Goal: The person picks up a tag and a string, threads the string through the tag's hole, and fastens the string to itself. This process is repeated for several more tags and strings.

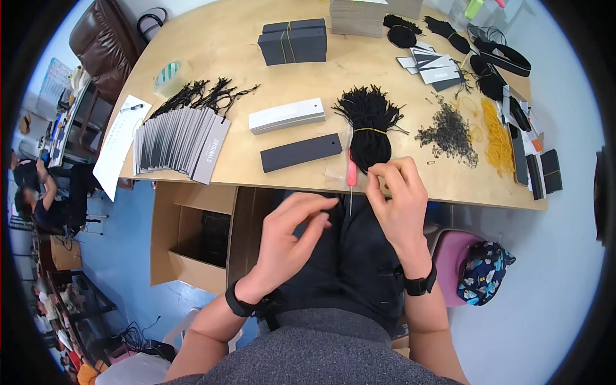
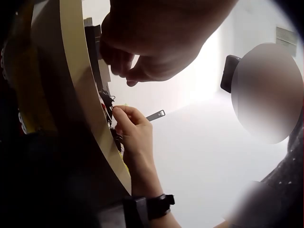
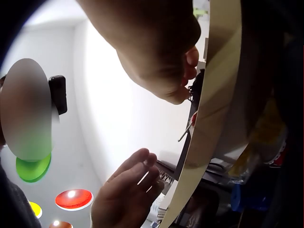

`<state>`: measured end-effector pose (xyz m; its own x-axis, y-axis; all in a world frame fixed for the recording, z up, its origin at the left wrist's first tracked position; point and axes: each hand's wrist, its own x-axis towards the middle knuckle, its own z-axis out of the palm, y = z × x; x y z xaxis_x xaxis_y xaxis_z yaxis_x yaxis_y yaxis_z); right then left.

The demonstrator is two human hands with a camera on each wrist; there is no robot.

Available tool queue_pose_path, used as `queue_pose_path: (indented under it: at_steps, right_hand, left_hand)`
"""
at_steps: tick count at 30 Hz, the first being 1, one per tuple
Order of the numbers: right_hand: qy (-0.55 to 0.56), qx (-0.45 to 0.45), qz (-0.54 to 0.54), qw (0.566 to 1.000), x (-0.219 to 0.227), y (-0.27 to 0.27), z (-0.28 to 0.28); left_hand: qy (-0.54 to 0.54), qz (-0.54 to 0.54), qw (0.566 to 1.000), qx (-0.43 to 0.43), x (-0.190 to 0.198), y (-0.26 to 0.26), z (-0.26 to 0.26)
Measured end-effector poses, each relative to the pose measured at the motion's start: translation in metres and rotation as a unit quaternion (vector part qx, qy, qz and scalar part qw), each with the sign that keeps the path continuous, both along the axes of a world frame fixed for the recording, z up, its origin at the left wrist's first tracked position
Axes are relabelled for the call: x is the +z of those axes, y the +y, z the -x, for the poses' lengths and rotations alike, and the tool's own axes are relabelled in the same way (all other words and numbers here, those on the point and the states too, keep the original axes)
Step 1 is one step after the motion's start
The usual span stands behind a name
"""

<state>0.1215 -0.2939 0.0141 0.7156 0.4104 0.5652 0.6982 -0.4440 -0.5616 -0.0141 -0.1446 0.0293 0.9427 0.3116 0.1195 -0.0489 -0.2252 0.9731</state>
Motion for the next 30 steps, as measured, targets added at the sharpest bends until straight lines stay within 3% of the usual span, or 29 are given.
queue_pose_path:
  at_steps: [1,2,3,5,8,16,18,19,21,23,26,30]
  right_hand:
    - [-0.019,0.01,0.002,1.0,0.002,-0.002,0.003]
    - [-0.037,0.02,0.004,0.999,0.004,-0.003,0.007]
    - [-0.037,0.02,0.005,0.999,0.008,-0.005,0.011]
    - [-0.122,0.092,0.025,0.988,0.014,-0.01,0.023]
    - [-0.136,0.17,0.034,0.975,0.019,-0.017,0.046]
    - [-0.079,0.331,0.085,0.936,0.006,-0.029,0.091]
    - [-0.015,0.369,0.07,0.927,0.002,-0.029,0.093]
    - [-0.015,0.368,0.069,0.927,0.004,-0.029,0.09]
    - [-0.017,0.234,0.007,0.972,0.012,-0.031,0.073]
    - [0.093,0.15,-0.017,0.984,0.02,-0.038,0.059]
    - [0.125,0.144,-0.016,0.982,0.028,-0.037,0.044]
    - [0.12,0.155,-0.005,0.981,0.023,-0.033,0.041]
  left_hand:
    - [0.0,0.0,1.0,0.0,0.002,-0.002,-0.004]
    - [0.069,0.144,0.986,-0.04,0.005,-0.002,-0.01]
    - [0.137,0.284,0.946,-0.079,0.006,-0.003,-0.016]
    - [0.146,0.327,0.927,-0.11,0.0,-0.003,-0.026]
    - [0.173,0.457,0.863,-0.131,-0.005,-0.002,-0.039]
    - [0.209,0.47,0.851,-0.104,-0.01,-0.002,-0.039]
    - [0.195,0.446,0.868,-0.099,-0.012,-0.002,-0.036]
    - [0.196,0.445,0.868,-0.1,-0.011,-0.003,-0.033]
    - [0.195,0.37,0.905,-0.083,-0.008,-0.004,-0.026]
    - [0.19,0.387,0.898,-0.09,-0.003,-0.006,-0.021]
    - [0.183,0.309,0.928,-0.096,0.0,-0.009,-0.016]
    - [0.16,0.312,0.931,-0.099,-0.004,-0.011,-0.012]
